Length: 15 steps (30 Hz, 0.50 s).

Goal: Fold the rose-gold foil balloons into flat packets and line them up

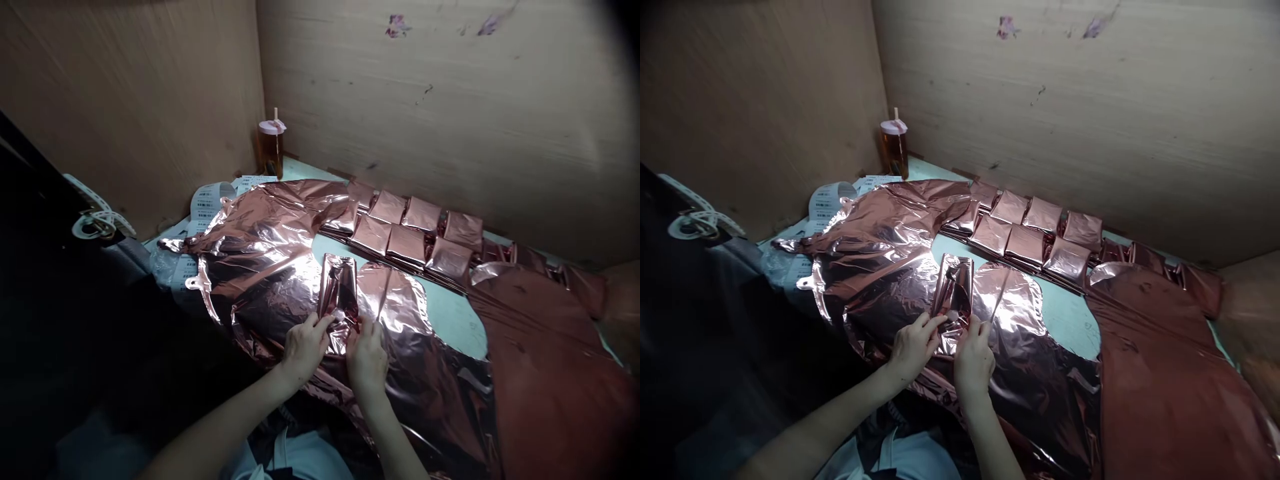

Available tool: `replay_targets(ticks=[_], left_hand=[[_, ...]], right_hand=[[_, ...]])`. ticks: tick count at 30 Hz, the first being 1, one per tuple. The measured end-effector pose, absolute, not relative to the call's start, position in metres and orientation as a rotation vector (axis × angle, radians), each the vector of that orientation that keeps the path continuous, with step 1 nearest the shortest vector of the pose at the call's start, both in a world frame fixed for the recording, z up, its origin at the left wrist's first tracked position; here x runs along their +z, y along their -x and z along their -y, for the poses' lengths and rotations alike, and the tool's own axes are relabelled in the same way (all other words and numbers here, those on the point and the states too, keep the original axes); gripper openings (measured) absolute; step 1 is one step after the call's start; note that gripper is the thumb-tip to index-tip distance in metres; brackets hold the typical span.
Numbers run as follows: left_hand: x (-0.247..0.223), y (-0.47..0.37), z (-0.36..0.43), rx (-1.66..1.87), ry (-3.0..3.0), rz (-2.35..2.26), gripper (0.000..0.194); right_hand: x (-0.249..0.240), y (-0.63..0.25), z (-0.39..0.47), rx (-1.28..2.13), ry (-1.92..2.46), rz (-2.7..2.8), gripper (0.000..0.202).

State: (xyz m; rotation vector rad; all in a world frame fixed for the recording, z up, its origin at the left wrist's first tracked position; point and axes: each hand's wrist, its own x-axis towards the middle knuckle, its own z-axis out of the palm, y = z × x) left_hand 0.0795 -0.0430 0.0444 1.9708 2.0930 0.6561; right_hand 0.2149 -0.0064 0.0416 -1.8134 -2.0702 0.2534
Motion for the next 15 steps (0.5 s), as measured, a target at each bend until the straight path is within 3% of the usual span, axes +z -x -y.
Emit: replay_targets(ticks=[3, 7, 11, 15], left_hand=[[0.048, -0.079, 0.041, 0.505, -2.073, -2.129, 0.053], [0.046, -0.066, 0.037, 0.412, -2.321, -2.022, 0.066], [0.049, -0.040, 0.034, 0.271, -2.439, -1.743, 0.068], [0.058, -0.025, 0.057, 0.238, -2.586, -1.427, 0.104]], right_hand=[[0.038, -0.215, 0.002, 0.039, 1.571, 2.281, 0.038], [0.035, -0.224, -0.017, -0.007, 1.235, 2.543, 0.061], [0.038, -0.236, -0.029, 0.064, 1.160, 2.661, 0.061], [0.048, -0.261, -0.005, 0.239, 0.946, 2.774, 0.086]])
